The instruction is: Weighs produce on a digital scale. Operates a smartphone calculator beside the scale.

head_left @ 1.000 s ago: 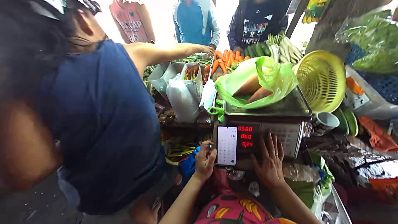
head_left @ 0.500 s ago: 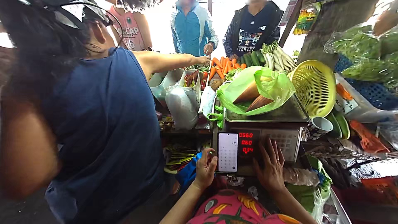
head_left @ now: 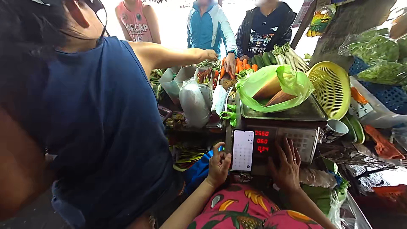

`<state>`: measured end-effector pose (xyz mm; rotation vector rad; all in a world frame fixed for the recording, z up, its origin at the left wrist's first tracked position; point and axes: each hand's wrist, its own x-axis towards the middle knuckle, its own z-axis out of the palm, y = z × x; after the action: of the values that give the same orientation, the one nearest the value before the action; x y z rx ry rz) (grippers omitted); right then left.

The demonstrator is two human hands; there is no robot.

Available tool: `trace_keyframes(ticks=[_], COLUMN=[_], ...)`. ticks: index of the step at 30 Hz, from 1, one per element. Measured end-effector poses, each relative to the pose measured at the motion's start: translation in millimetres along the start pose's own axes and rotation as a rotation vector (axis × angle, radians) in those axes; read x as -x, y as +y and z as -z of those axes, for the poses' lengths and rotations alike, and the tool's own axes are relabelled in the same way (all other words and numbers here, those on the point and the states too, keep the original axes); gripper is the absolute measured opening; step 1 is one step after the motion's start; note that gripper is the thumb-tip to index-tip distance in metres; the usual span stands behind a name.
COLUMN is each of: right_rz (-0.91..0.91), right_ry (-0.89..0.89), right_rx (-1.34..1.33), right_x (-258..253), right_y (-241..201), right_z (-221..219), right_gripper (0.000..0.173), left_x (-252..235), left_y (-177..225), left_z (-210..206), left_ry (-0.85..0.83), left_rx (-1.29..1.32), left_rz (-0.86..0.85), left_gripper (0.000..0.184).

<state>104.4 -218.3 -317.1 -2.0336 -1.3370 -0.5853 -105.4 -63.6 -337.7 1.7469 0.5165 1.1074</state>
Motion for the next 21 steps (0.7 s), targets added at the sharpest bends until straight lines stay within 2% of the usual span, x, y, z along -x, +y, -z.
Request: trace_keyframes(ticks=[8, 21], right_rz=[0.013, 0.002], right_ry=[0.048, 0.085], right_rx=[0.057, 0.027], right_x=[-0.9, 3.3], right_y=[0.7, 3.4], right_z=[-3.6, -7.6], right_gripper=[0.062, 0.056], left_x=[-0.3, 2.2], left_y=[-1.7, -6.9], left_z=[-1.8, -8.1], left_ry=[0.027, 0.097], left_rx=[0.004, 0.041], left_rz=[0.003, -0.026], left_gripper=[0.06, 0.044])
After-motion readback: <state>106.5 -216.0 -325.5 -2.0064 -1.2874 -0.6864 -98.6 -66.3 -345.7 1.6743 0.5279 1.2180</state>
